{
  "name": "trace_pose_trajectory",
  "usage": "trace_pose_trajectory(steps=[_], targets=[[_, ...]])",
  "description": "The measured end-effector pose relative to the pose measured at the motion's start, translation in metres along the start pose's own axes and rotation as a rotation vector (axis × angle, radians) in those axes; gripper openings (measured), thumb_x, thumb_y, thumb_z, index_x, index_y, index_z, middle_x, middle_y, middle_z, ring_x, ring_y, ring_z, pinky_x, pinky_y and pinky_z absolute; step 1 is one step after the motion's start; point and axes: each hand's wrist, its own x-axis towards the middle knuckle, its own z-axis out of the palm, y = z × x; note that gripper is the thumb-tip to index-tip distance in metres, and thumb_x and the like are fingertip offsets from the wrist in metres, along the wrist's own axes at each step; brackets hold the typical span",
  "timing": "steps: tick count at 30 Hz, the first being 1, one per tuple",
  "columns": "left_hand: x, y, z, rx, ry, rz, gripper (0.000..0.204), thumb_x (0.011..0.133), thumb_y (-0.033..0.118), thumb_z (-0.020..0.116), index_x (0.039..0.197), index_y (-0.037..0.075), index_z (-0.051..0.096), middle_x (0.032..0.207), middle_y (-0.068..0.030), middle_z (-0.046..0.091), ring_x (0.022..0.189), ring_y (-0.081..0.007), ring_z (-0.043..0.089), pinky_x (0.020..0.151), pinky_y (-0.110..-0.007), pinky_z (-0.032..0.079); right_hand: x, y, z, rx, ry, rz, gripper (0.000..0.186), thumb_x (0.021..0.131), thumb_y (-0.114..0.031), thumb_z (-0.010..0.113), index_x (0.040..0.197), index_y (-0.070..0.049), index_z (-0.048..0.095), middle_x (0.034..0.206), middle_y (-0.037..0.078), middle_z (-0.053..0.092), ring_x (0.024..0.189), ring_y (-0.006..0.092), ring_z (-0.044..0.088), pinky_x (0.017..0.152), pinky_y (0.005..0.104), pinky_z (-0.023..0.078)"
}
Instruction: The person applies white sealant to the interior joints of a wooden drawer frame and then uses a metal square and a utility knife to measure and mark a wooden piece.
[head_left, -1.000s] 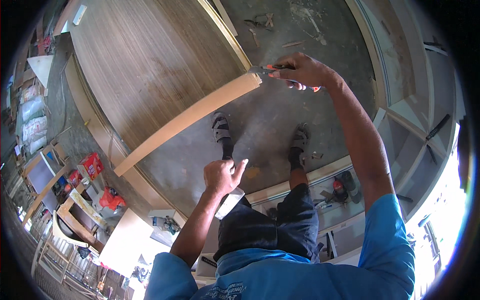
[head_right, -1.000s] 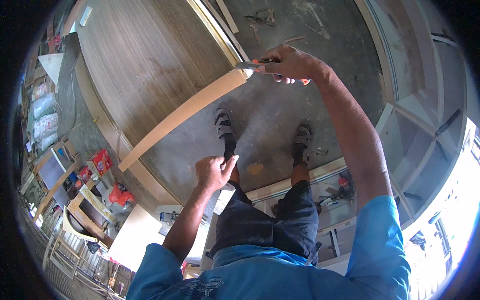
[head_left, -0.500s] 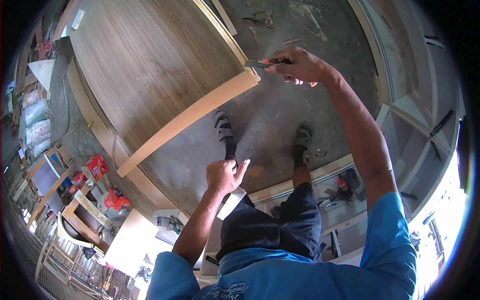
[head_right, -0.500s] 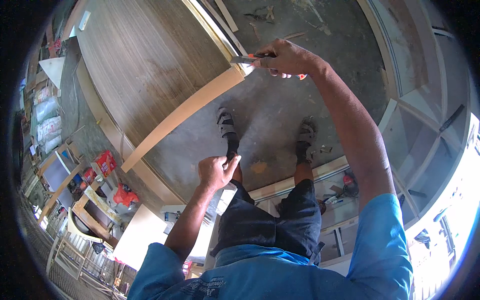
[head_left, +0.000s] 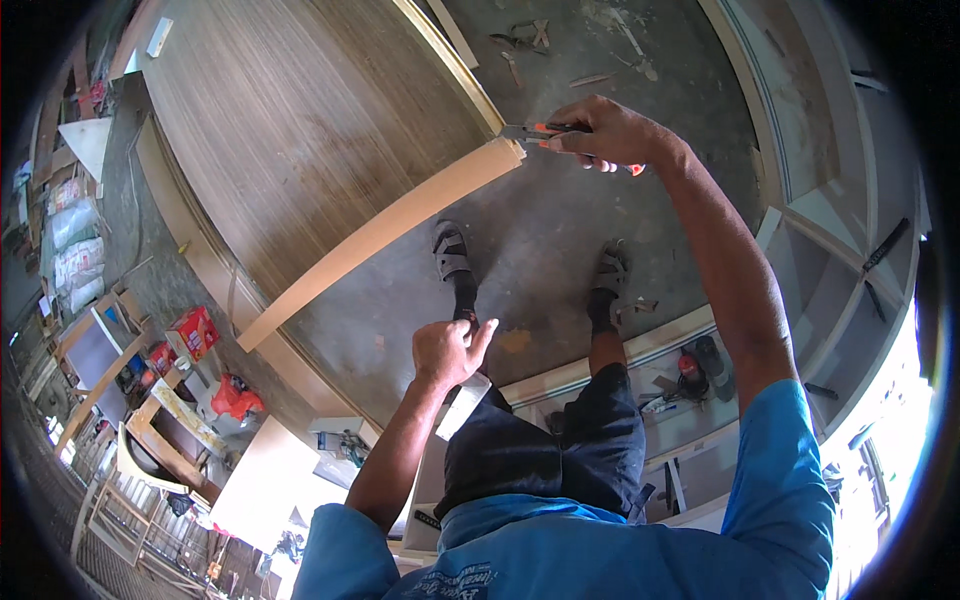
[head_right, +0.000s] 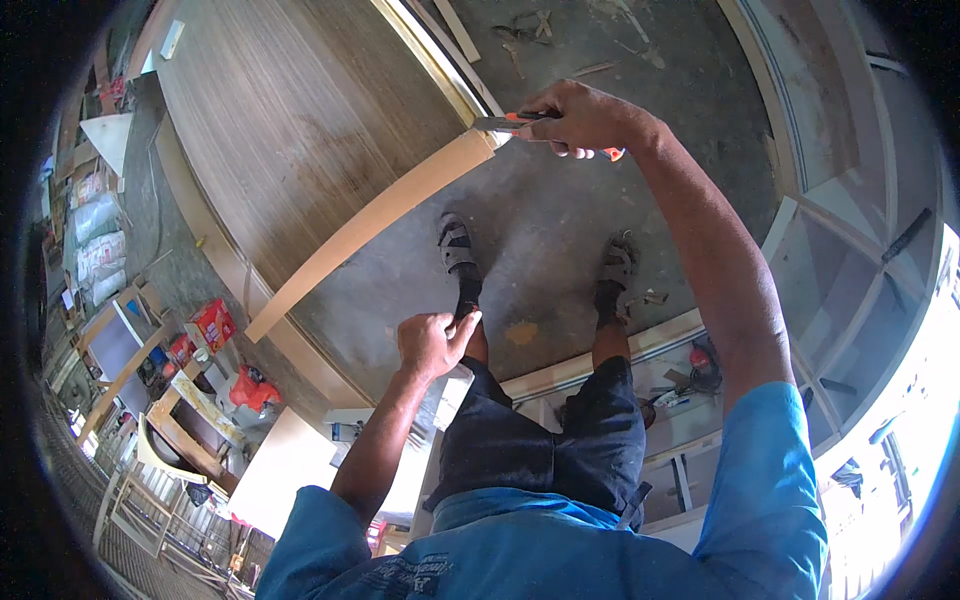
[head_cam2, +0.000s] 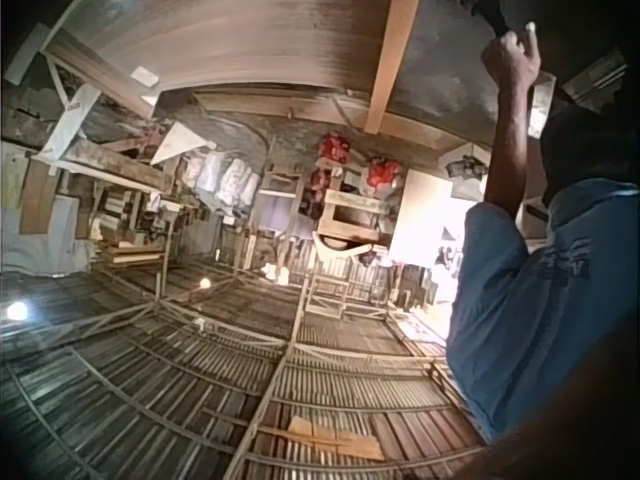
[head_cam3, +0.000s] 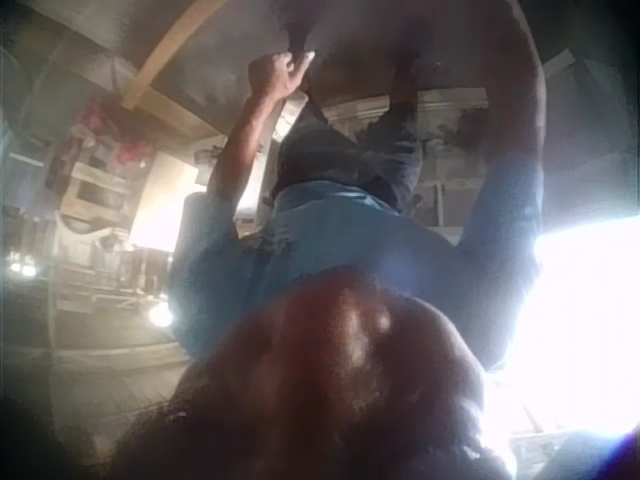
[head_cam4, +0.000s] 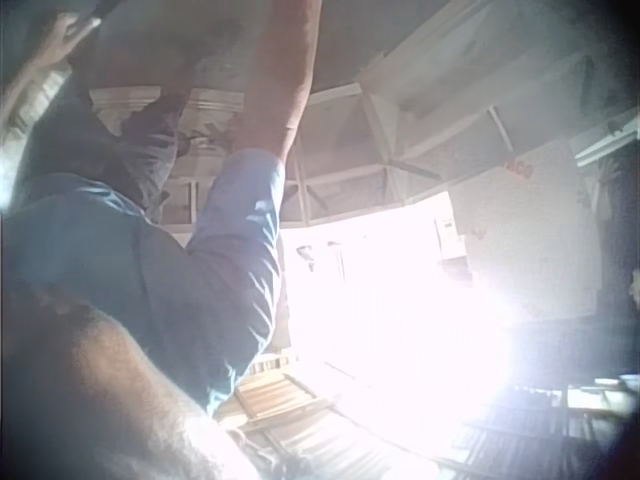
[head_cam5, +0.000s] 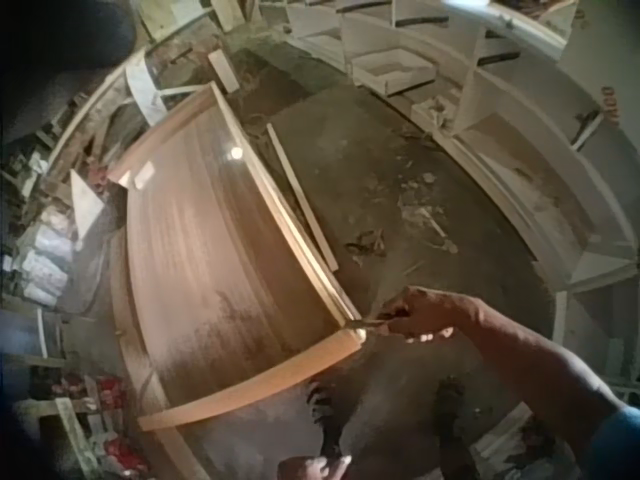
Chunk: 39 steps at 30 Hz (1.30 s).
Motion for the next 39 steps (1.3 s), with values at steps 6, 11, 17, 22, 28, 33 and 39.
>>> trace_pose_trajectory(steps=[6, 11, 17, 22, 28, 33, 39], targets=[[0.000, -0.009, -0.006, 0.094, -0.069, -0.015, 0.054, 0.092, 0.050, 0.060, 0.060, 0.007, 0.065, 0.053, -0.0111, 0.062, 0.049, -0.0303, 0.064, 0.051, -0.041, 0.051, -0.005, 0.010, 0.005, -0.009, -0.019, 0.066, 0.041, 0.092, -0.038, 0.066, 0.118, -0.005, 0.069, 0.066, 0.001, 0.059, 0.057, 0.0091, 0.058, 0.049, 0.0269, 0.047], [0.001, -0.010, -0.001, 0.074, -0.095, -0.024, 0.055, 0.092, 0.051, 0.060, 0.061, 0.006, 0.066, 0.054, -0.0123, 0.063, 0.050, -0.0314, 0.064, 0.050, -0.041, 0.051, -0.015, 0.016, 0.012, 0.072, -0.032, 0.060, 0.040, 0.091, -0.037, 0.066, 0.116, -0.006, 0.069, 0.068, 0.002, 0.062, 0.057, 0.0098, 0.059, 0.049, 0.0266, 0.047], [-0.005, -0.006, -0.004, 0.103, -0.149, -0.059, 0.056, 0.092, 0.053, 0.058, 0.064, 0.005, 0.067, 0.060, -0.0131, 0.066, 0.057, -0.0315, 0.067, 0.056, -0.041, 0.053, -0.070, 0.029, 0.037, 0.122, -0.069, 0.004, 0.044, 0.083, -0.039, 0.077, 0.107, -0.002, 0.070, 0.069, 0.003, 0.063, 0.063, 0.0121, 0.060, 0.057, 0.0313, 0.049], [-0.006, -0.005, -0.019, 0.183, -0.213, -0.113, 0.060, 0.093, 0.057, 0.053, 0.069, 0.005, 0.071, 0.065, -0.0135, 0.069, 0.062, -0.0317, 0.069, 0.061, -0.041, 0.054, -0.050, 0.018, 0.074, 0.251, 0.391, -0.069, 0.038, 0.078, -0.036, 0.082, 0.087, -0.004, 0.064, 0.063, -0.004, 0.051, 0.055, 0.0068, 0.045, 0.050, 0.0294, 0.041], [-0.023, -0.010, -0.046, 0.183, -0.197, -0.163, 0.062, 0.093, 0.059, 0.051, 0.070, 0.005, 0.071, 0.066, -0.0136, 0.069, 0.063, -0.0320, 0.069, 0.062, -0.042, 0.054, -0.002, -0.036, 0.128, 0.369, 0.647, 0.268, 0.045, 0.078, -0.042, 0.080, 0.095, -0.002, 0.069, 0.073, 0.010, 0.065, 0.066, 0.0196, 0.064, 0.066, 0.0383, 0.052], [-0.048, -0.028, -0.070, 0.138, -0.016, -0.142, 0.062, 0.092, 0.058, 0.054, 0.061, 0.005, 0.065, 0.059, -0.0155, 0.064, 0.058, -0.0366, 0.065, 0.057, -0.045, 0.049, 0.003, -0.056, 0.142, 0.224, 0.918, 0.308, 0.037, 0.079, -0.039, 0.074, 0.091, -0.004, 0.070, 0.079, 0.019, 0.069, 0.078, 0.0378, 0.069, 0.072, 0.0462, 0.052], [-0.081, -0.051, -0.095, 0.116, 0.052, -0.230, 0.062, 0.091, 0.058, 0.057, 0.059, 0.005, 0.065, 0.059, -0.0161, 0.063, 0.058, -0.0375, 0.064, 0.057, -0.046, 0.049, 0.000, -0.051, 0.128, 0.020, 0.928, 0.162, 0.022, 0.077, -0.031, 0.070, 0.085, -0.011, 0.070, 0.075, 0.018, 0.068, 0.076, 0.0390, 0.067, 0.070, 0.0472, 0.052]])
